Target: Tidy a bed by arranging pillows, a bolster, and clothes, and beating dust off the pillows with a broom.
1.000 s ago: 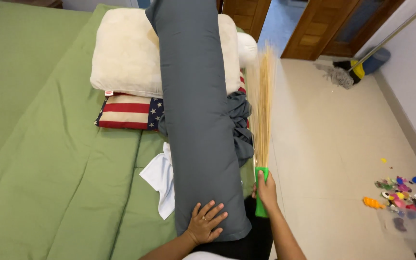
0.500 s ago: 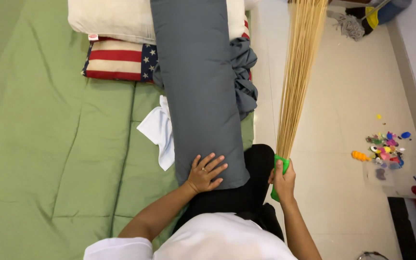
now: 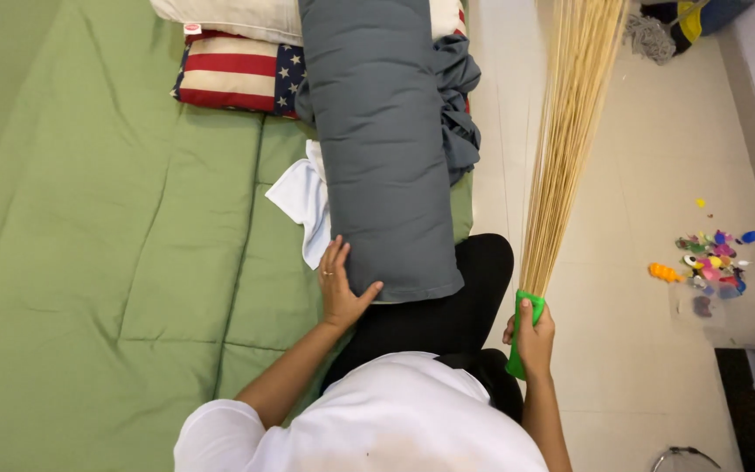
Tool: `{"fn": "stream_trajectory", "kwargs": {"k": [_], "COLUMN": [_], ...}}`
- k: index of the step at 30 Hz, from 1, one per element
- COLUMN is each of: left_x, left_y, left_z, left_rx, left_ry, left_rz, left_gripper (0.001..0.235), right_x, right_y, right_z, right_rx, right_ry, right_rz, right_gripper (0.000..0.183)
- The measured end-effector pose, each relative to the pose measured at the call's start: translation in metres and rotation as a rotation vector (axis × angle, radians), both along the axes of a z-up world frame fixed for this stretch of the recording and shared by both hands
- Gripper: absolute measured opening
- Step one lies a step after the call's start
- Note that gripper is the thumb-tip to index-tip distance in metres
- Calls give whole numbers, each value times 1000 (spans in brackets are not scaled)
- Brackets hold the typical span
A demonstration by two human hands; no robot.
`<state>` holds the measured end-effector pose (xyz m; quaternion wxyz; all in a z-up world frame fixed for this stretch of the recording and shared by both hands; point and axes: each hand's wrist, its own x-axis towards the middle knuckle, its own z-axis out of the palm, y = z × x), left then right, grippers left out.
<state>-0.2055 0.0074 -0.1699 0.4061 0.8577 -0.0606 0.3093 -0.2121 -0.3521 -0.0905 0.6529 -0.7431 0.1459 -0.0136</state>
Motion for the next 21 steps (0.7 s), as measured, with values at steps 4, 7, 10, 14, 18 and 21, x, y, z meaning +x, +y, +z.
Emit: {"fn": "stream_trajectory", "kwargs": {"k": [4, 7, 10, 14, 18, 21], "left_x": [-17, -8, -2, 6, -1, -11], "left_y": [24, 17, 5, 20, 75, 153], "left_z": [-16, 30, 14, 11, 50, 84], "left_rx": [-337, -195, -224, -352, -314, -250], "left_ry": [346, 456, 405, 292, 121, 39], "left_rz": [-10, -111, -43, -3, 23, 175], "left_gripper": [116, 123, 110, 81, 52, 40], "right_x": [-12, -10, -5, -7, -10, -6], "right_y": [1, 18, 33, 42, 29, 18], "right_z": [1, -10, -26, -14, -5, 9], "right_rx": [-44, -50, -4, 34, 56, 43], "right_ry": [18, 81, 42, -47, -85, -180], "right_rz": [80, 133, 200, 243, 271, 303], "right_gripper": [28, 29, 33, 30, 31, 33]}}
